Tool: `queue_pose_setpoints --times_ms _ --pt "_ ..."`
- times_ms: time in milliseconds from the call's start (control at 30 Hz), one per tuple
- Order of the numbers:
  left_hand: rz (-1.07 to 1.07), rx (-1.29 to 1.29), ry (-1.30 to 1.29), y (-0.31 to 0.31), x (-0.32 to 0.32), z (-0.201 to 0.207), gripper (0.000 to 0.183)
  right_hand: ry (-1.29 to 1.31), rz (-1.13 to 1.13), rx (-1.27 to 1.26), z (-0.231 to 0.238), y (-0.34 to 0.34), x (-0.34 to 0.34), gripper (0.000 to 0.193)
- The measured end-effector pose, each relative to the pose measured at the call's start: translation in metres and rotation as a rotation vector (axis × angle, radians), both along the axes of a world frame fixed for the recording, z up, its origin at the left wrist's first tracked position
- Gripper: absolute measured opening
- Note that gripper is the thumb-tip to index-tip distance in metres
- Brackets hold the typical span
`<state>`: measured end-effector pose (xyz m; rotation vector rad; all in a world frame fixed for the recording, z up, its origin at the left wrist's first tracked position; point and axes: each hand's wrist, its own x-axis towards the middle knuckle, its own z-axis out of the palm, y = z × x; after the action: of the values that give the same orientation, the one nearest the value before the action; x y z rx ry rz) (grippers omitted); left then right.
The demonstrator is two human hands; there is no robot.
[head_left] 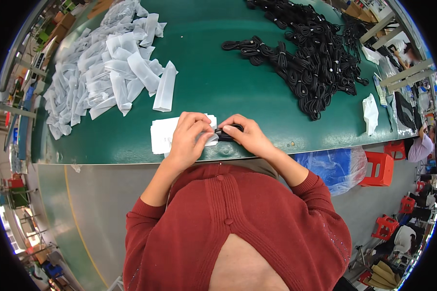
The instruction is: The person repeatedly picks up black cables from a pile on a green table and places them into small white paper bags. The person handles the cables one at a time, folding them slightly before inserting them into the bags. The task continues in a repetitive loop throughout the clip.
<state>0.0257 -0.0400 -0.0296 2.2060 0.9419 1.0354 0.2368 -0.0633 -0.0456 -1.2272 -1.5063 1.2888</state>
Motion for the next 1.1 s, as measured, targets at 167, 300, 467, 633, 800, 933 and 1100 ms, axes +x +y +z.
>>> queue_pose_setpoints --times_ms 167,300,467,633,800,933,1100 --pt "0.064 -0.125 -0.104 0.011 -0.006 0.009 0.009 -0.083 0.079 0.579 0.014 0.006 -0.008 0.026" --pt "0.008 -0.439 -0.43 0.025 -0.016 0.024 0.005 -0.018 0.035 0.725 0.029 0.024 -0.007 0.037" --pt "-0.003 -0.434 -0.58 0.047 -0.015 0.046 0.01 -0.065 -0.053 0.733 0.044 0.053 0.003 0.034" --pt "-0.072 -0.39 -0.58 0.054 0.002 0.045 0.01 -0.077 -0.001 0.792 0.044 0.062 -0.015 0.026" --pt "-0.041 -0.601 -0.858 0.079 -0.021 0.041 0.011 -0.071 -0.197 0.845 0.057 0.07 -0.008 0.015" --pt "0.468 -0.07 -0.694 0.109 -0.08 0.067 0.027 -0.744 -0.77 0.806 0.045 0.116 0.071 0.031" --pt "0.462 0.035 -0.247 0.067 -0.055 0.047 0.021 -1.145 -0.672 0.545 -0.011 0.141 0.142 0.049"
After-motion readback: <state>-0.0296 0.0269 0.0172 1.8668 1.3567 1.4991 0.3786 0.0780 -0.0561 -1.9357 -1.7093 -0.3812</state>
